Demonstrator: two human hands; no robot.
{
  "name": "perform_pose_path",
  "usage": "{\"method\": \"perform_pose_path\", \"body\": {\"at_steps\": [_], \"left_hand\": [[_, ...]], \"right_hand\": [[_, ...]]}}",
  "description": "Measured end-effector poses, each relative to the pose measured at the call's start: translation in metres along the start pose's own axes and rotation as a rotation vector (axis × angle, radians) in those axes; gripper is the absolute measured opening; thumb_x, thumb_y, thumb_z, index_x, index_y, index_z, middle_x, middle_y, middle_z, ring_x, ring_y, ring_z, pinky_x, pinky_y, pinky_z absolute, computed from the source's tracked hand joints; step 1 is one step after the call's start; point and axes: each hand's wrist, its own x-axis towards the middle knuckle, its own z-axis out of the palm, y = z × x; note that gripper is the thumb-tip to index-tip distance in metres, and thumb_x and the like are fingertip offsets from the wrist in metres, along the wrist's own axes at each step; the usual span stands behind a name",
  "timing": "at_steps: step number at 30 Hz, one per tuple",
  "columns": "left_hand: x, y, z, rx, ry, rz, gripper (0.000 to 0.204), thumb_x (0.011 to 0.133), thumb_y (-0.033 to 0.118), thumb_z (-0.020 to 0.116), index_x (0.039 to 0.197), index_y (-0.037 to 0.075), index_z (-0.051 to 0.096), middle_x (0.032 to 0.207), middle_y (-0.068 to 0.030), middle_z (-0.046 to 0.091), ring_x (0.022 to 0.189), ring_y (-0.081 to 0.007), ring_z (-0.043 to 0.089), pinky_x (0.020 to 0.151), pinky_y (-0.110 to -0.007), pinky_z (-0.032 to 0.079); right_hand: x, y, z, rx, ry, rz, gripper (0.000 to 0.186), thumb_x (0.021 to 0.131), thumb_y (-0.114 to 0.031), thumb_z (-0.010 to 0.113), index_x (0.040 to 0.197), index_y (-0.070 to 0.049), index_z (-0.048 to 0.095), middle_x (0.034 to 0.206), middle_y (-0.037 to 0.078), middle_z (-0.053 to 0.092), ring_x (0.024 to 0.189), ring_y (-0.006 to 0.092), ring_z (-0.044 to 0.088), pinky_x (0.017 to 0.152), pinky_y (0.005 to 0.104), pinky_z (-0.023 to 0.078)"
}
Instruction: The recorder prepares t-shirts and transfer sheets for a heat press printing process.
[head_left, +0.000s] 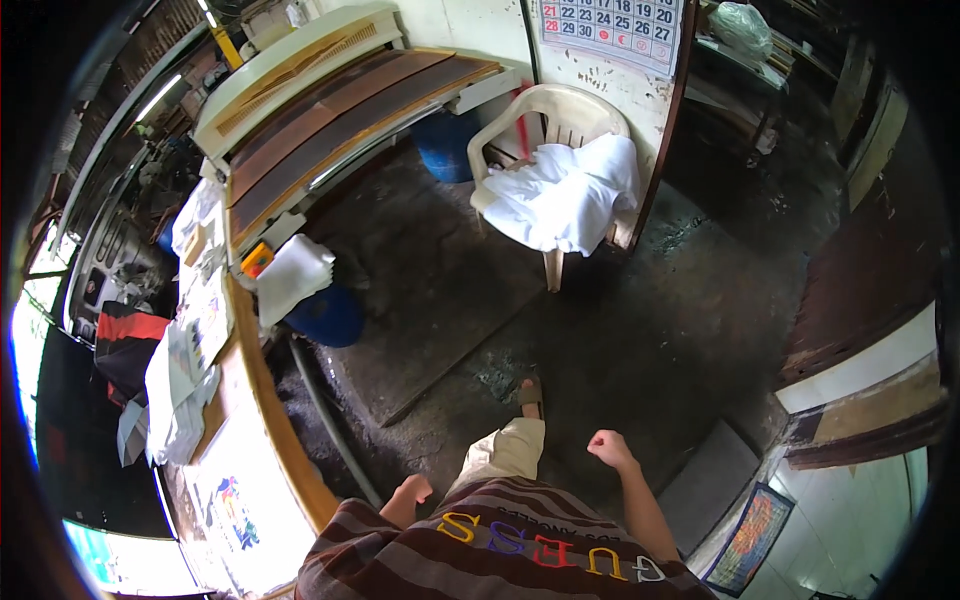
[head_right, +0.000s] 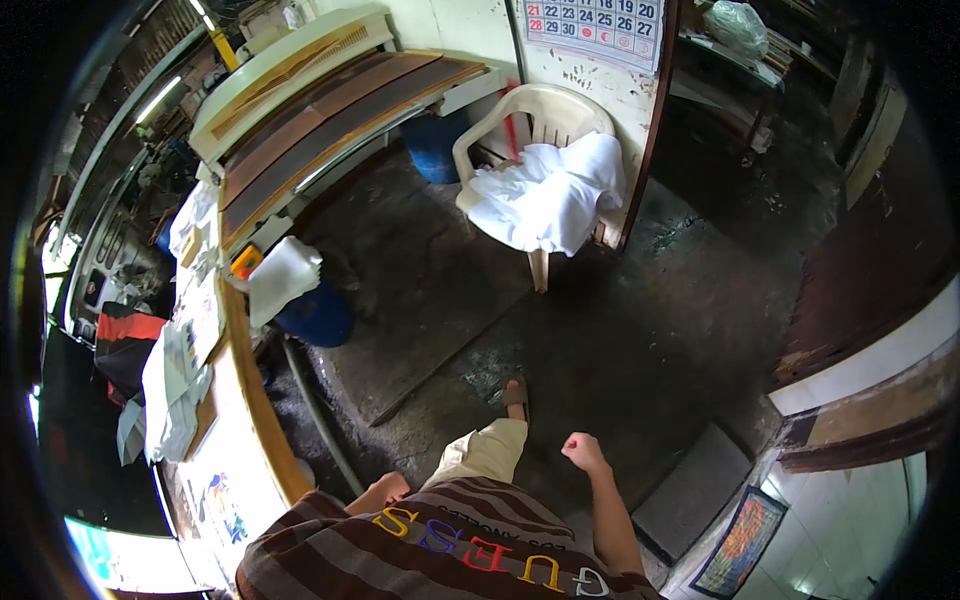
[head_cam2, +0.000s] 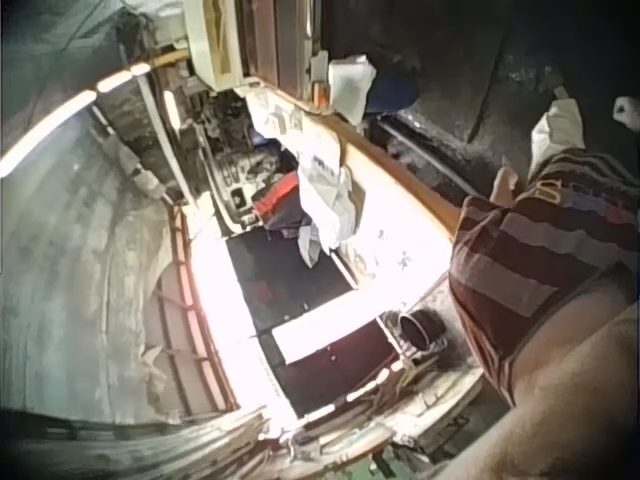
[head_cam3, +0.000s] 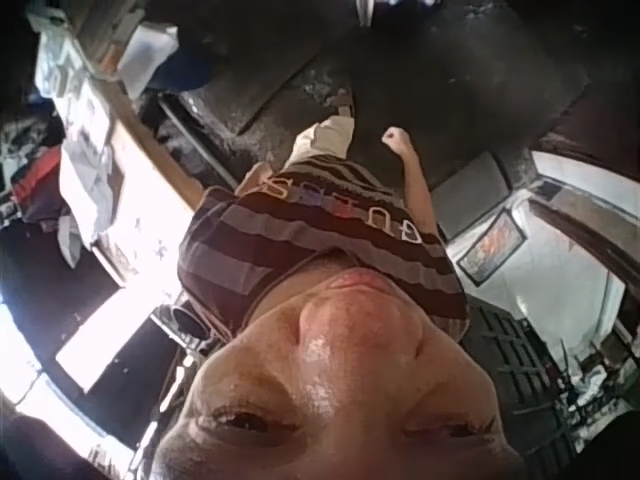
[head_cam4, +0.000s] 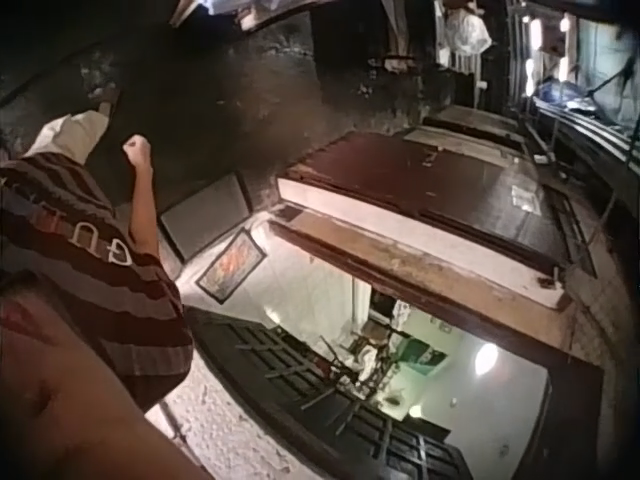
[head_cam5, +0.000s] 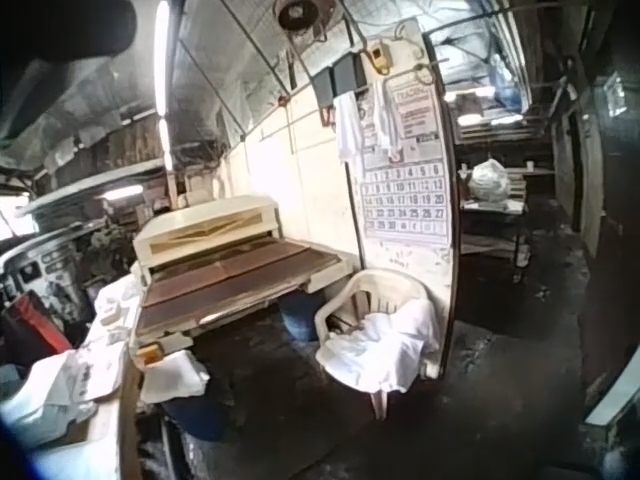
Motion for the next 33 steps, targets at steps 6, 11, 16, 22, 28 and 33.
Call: {"method": "perform_pose_path", "body": {"at_steps": [6, 11, 16, 22, 28, 33], "left_hand": [[0.082, 0.014, -0.084, 0.141, 0.155, 0.293, 0.019, 0.074, 0.017, 0.050, 0.079, 0.007, 0.065, 0.078, -0.0092, 0.065, 0.073, -0.0260, 0.062, 0.061, -0.037, 0.050], [0.057, 0.132, -0.283, -0.868, 0.591, 0.444, 0.015, 0.080, 0.016, 0.052, 0.085, 0.004, 0.060, 0.074, -0.0086, 0.061, 0.065, -0.0171, 0.059, 0.058, -0.030, 0.046], [0.035, 0.165, -0.402, -0.696, 0.700, 0.463, 0.021, 0.078, 0.019, 0.053, 0.090, 0.004, 0.060, 0.085, -0.0132, 0.063, 0.082, -0.0266, 0.061, 0.071, -0.036, 0.047], [0.034, 0.196, -0.452, -0.596, 0.786, 0.365, 0.020, 0.079, 0.018, 0.052, 0.090, 0.004, 0.061, 0.088, -0.0137, 0.063, 0.084, -0.0278, 0.060, 0.073, -0.036, 0.047], [0.044, 0.254, -0.445, -0.310, 0.581, 0.215, 0.023, 0.077, 0.021, 0.048, 0.078, 0.006, 0.065, 0.083, -0.0182, 0.062, 0.082, -0.0336, 0.059, 0.072, -0.041, 0.047], [0.025, 0.294, -0.459, -0.596, 0.545, 0.176, 0.025, 0.076, 0.023, 0.049, 0.080, 0.004, 0.064, 0.084, -0.0181, 0.062, 0.083, -0.0344, 0.059, 0.073, -0.043, 0.046]], "right_hand": [[0.109, -0.046, -0.043, -0.187, -0.232, 0.102, 0.014, 0.068, -0.014, 0.064, 0.078, -0.005, 0.063, 0.075, 0.011, 0.064, 0.071, 0.0231, 0.061, 0.065, 0.0323, 0.048], [0.212, -0.054, -0.114, -0.257, -0.056, -0.075, 0.012, 0.069, -0.013, 0.058, 0.076, -0.004, 0.064, 0.069, 0.013, 0.063, 0.064, 0.0250, 0.062, 0.059, 0.0340, 0.048], [0.318, -0.090, -0.185, -0.080, 0.210, -0.137, 0.013, 0.076, -0.011, 0.054, 0.074, -0.002, 0.062, 0.061, 0.010, 0.061, 0.051, 0.0172, 0.060, 0.050, 0.0296, 0.048], [0.454, -0.059, -0.284, -0.016, 0.301, -0.108, 0.011, 0.077, -0.012, 0.056, 0.079, -0.002, 0.061, 0.062, 0.008, 0.060, 0.050, 0.0142, 0.059, 0.047, 0.0273, 0.047], [0.613, 0.010, -0.361, -0.023, 0.379, -0.142, 0.016, 0.078, -0.019, 0.056, 0.070, -0.005, 0.058, 0.052, 0.003, 0.051, 0.040, 0.0132, 0.050, 0.036, 0.0276, 0.040], [0.648, -0.065, -0.331, -0.038, -0.186, 0.034, 0.031, 0.073, -0.022, 0.055, 0.052, 0.001, 0.058, 0.042, 0.008, 0.051, 0.035, 0.0184, 0.053, 0.033, 0.0313, 0.044]]}}
